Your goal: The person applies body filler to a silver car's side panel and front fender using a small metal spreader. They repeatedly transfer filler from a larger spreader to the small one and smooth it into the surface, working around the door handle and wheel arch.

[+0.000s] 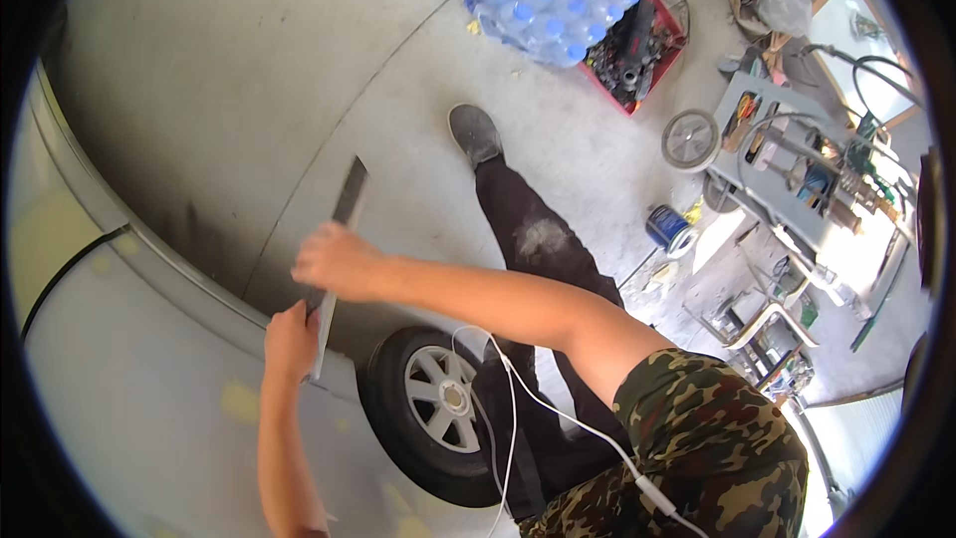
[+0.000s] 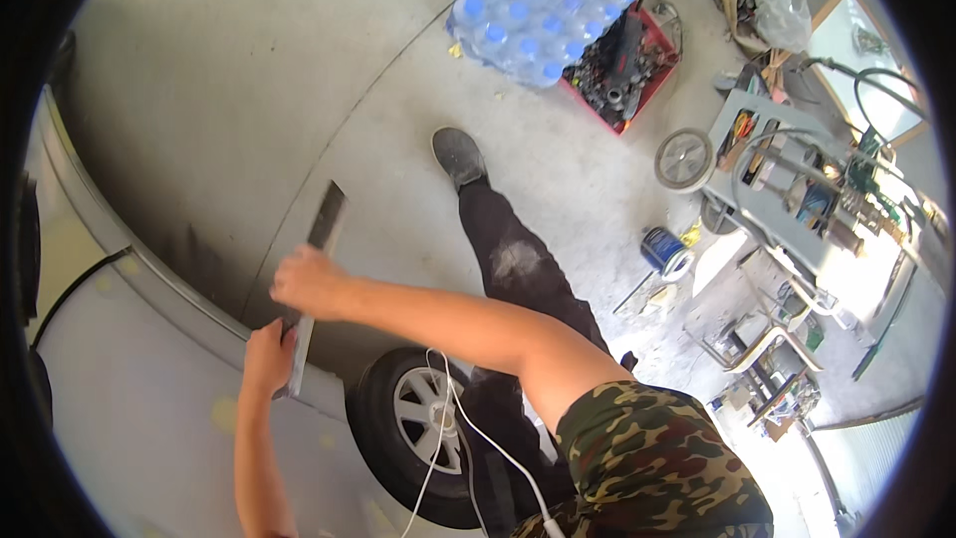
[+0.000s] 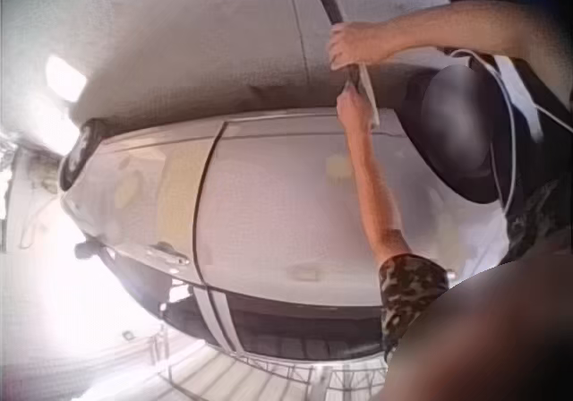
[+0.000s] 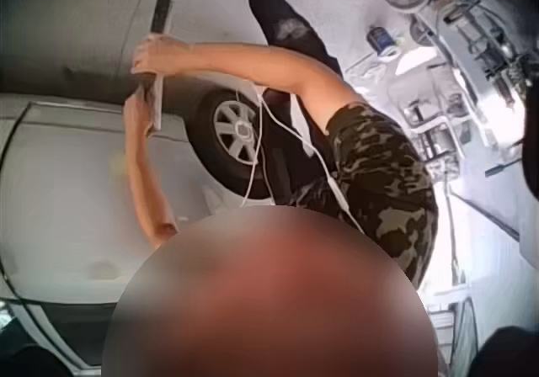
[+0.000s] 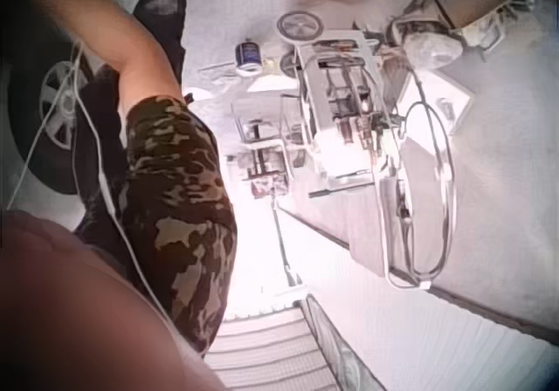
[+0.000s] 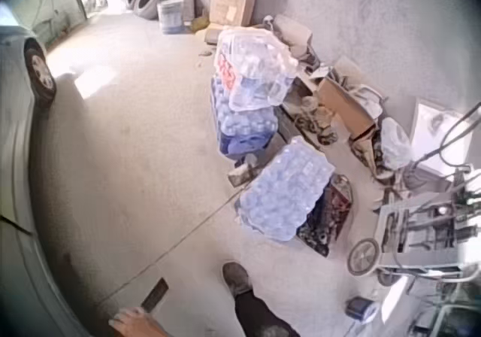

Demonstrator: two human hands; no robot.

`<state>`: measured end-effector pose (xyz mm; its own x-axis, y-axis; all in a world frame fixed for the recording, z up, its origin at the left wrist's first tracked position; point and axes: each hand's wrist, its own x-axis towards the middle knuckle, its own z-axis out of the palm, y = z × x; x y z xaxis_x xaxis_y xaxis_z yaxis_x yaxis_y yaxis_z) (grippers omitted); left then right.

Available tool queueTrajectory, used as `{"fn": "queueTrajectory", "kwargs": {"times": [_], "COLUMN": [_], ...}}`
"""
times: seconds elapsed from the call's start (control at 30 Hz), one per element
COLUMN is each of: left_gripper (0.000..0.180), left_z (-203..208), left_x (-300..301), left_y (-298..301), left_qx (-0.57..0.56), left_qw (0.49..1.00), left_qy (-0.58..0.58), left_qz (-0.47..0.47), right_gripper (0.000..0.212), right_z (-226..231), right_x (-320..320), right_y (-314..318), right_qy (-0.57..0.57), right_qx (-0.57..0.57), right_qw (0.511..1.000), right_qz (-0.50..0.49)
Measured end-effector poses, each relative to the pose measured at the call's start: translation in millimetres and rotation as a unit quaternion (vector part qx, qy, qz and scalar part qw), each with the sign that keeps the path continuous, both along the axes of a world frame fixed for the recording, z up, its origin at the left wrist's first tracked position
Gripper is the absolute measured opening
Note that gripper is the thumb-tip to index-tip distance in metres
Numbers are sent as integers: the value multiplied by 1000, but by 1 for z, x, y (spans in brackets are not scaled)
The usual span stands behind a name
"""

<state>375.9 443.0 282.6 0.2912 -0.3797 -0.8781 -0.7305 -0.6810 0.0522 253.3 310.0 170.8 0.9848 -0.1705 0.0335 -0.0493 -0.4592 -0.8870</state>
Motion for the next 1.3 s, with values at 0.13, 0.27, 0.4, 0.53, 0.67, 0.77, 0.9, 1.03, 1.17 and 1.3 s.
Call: {"fn": "queueTrajectory", "kwargs": {"times": [0.13,0.27,0.4,0.53,0.67,0.77,0.9,1.03,1.17,1.3], "left_gripper": [23,26,41,56,56,52,47,42,44,47], "left_z": [-35,-48,-72,-98,-132,-149,-152,-143,-141,-157], "left_x": [1,-14,4,-2,-18,-33,-53,-63,-61,-58], "left_y": [-45,-100,-153,-169,-163,-157,-153,-154,-166,-178], "left_qx": [-150,-376,-464,-480,-465,-434,-427,-404,-394,-357], "left_qw": [902,552,533,517,514,509,487,486,475,463], "left_qy": [90,188,182,91,60,55,81,71,64,37], "left_qz": [396,720,684,703,718,742,758,772,784,811], "right_gripper": [24,32,55,75,97,85,83,69,78,57], "right_z": [-46,-111,-223,-326,-386,-411,-408,-389,-397,-433], "right_x": [-19,-18,13,40,40,32,17,19,7,-16], "right_y": [-123,-242,-346,-425,-494,-522,-527,-515,-530,-556], "right_qy": [9,105,207,321,447,497,528,560,537,518], "right_qx": [91,338,295,159,91,151,200,37,98,104], "right_qw": [942,788,714,683,556,490,508,510,551,574], "right_qz": [-322,-504,-601,-636,-695,-700,-651,-652,-632,-626]}}
